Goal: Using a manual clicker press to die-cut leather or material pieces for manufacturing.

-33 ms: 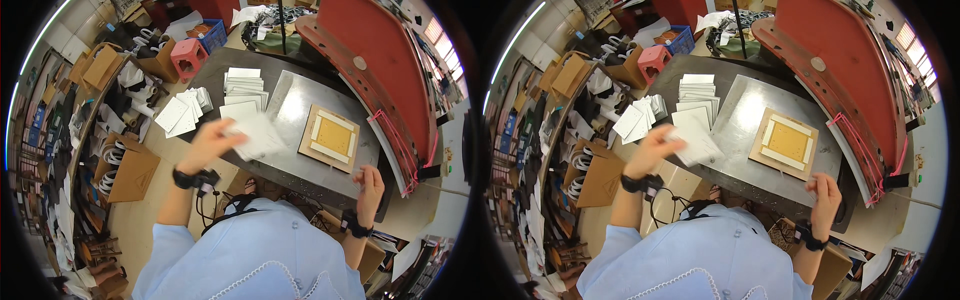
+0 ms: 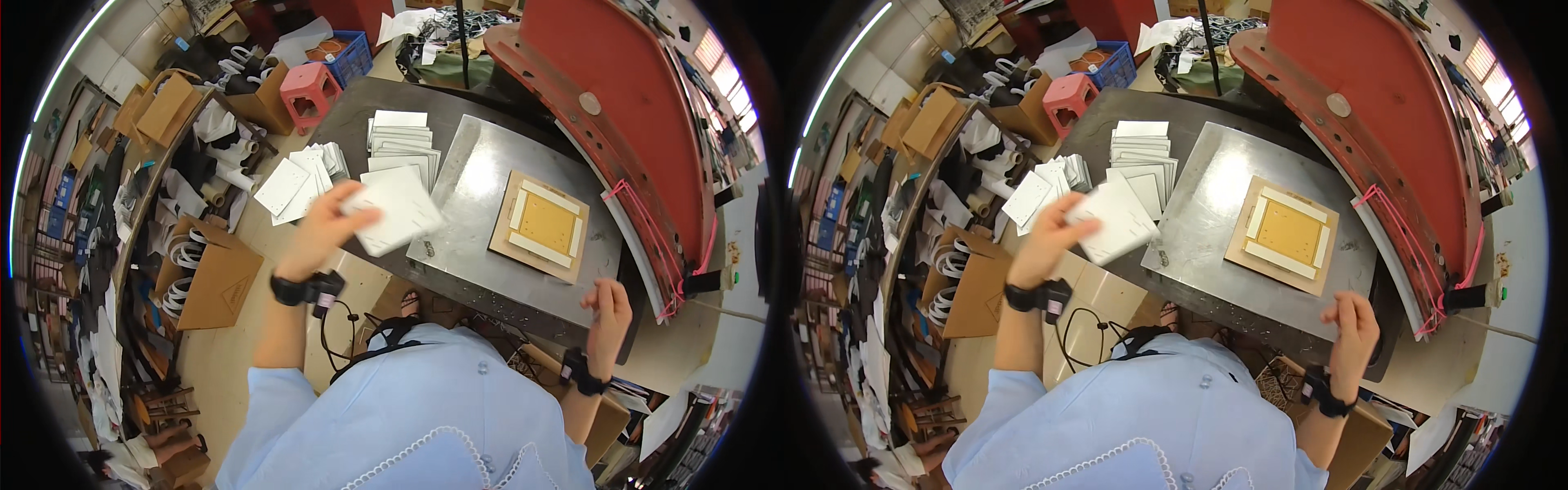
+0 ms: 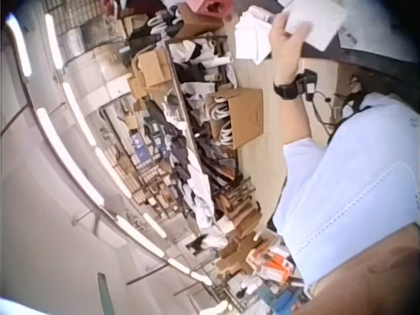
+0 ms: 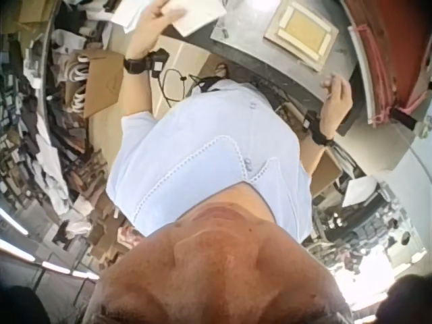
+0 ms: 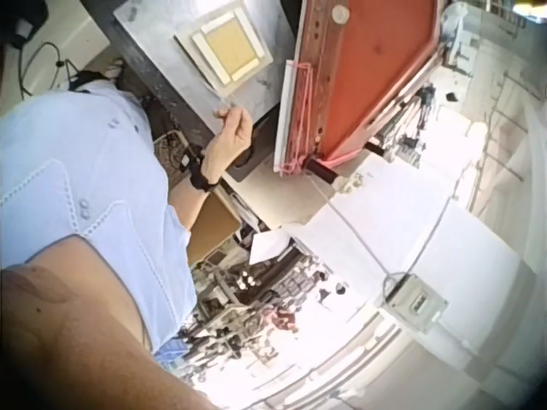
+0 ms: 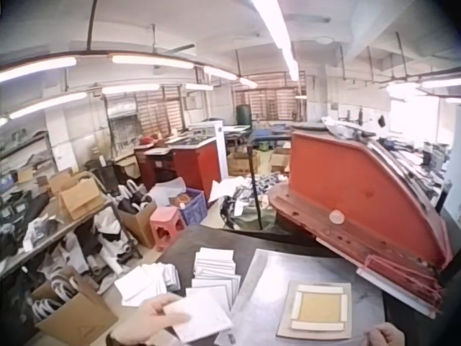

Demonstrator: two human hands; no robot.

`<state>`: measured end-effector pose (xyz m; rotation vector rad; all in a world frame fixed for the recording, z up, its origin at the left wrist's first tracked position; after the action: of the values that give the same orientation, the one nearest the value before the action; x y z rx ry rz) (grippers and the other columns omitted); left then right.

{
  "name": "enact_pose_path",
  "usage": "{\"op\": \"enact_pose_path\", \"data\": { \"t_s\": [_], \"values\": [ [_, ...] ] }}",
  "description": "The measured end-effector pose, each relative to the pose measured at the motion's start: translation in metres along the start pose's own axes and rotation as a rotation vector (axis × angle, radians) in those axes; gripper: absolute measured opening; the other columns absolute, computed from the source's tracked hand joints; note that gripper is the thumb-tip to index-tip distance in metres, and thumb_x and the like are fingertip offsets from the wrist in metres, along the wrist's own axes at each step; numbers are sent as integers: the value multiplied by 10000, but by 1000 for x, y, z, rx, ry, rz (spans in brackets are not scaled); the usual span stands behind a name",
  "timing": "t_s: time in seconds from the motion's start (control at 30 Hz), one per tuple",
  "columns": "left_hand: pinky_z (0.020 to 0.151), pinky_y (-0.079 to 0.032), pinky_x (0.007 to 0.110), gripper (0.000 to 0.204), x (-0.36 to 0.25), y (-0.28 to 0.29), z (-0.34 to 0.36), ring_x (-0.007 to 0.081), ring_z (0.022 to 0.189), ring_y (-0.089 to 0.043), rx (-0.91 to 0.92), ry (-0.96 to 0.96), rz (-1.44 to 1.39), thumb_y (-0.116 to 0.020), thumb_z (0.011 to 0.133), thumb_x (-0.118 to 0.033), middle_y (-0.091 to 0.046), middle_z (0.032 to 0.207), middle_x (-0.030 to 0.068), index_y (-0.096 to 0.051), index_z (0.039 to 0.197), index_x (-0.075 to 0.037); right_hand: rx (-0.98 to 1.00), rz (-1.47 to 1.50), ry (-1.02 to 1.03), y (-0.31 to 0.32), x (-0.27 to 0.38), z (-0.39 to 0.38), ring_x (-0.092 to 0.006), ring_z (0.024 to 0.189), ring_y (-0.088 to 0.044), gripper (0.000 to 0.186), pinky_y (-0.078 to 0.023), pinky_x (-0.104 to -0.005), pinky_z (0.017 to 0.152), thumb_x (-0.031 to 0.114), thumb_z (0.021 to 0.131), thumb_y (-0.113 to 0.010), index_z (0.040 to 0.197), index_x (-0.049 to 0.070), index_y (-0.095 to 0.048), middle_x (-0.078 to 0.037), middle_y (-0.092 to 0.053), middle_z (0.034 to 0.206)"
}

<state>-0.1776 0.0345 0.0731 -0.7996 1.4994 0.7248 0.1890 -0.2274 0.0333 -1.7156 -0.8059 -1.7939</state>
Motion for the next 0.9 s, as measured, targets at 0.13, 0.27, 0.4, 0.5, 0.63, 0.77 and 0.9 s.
{"op": "enact_pose_path", "data": {
  "t_s": [0.13, 0.27, 0.4, 0.5, 0.63, 0.77, 0.9],
  "values": [
    [761, -469, 209, 272, -2, 98, -17, 59, 852, -581, -316, -47, 173, -705, 901, -132, -640, 975, -7, -615, 1123, -4, -33, -19, -158, 70, -7, -45, -112, 664, -552, 126, -458, -255, 665, 100, 965, -583, 985, -19, -617, -38, -573, 722],
    [882, -457, 263, 321, 1, 157, -34, 116, 1025, -587, -305, 70, 466, -698, 907, -167, -617, 1171, 58, -613, 1161, 10, -61, -623, -171, 156, -16, -92, -178, 945, -592, 232, -473, -299, 822, 132, 974, -575, 1158, -6, -600, -98, -622, 1059],
    [1043, -373, 336, 416, 13, 179, -30, 213, 1295, -452, -288, 23, 755, -742, 865, -227, -456, 1447, 130, -629, 1167, 36, -249, -938, -97, 160, 8, -96, -220, 1181, -539, 337, -444, -319, 946, 133, 973, -573, 1290, 19, -560, -100, -547, 1345],
    [1080, -349, 363, 434, 37, 193, -13, 264, 1373, -375, -288, 99, 699, -755, 847, -237, -358, 1528, 170, -637, 1160, 39, -11, -591, -20, 85, 27, -68, -199, 1154, -560, 326, -443, -311, 962, 87, 943, -588, 1260, 13, -573, -109, -568, 1324],
    [1092, -353, 406, 482, 68, 204, 6, 339, 1338, -423, -355, -42, 726, -766, 820, -271, -418, 1476, 222, -624, 1175, 23, 435, -452, 126, -52, 57, -34, -206, 1084, -596, 338, -478, -315, 918, 29, 875, -644, 1210, 8, -599, -118, -603, 1269],
    [1063, -388, 386, 437, 87, 210, 9, 337, 1285, -483, -441, -129, 758, -796, 772, -229, -475, 1425, 209, -591, 1074, 11, 962, -186, 144, -173, 88, -32, -220, 1108, -608, 408, -493, -320, 945, 73, 893, -674, 1281, 15, -563, -134, -608, 1259],
    [1055, -405, 405, 601, 83, 202, 3, 348, 1273, -488, -601, -188, 731, -864, 655, -179, -504, 1352, 220, -568, 1156, -29, 1096, -103, 139, -276, 83, -25, -252, 1189, -584, 513, -486, -342, 973, 162, 942, -650, 1381, -18, -456, -163, -571, 1318]
  ]
}}
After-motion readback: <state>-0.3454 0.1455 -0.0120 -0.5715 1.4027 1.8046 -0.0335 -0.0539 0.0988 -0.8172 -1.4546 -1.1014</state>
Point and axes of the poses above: each hand's wrist, its own z-axis towards the middle knuckle, its own y-axis out of the back of the hand, x = y × z, the point moved 5 cm from there along z, towards the middle knuckle
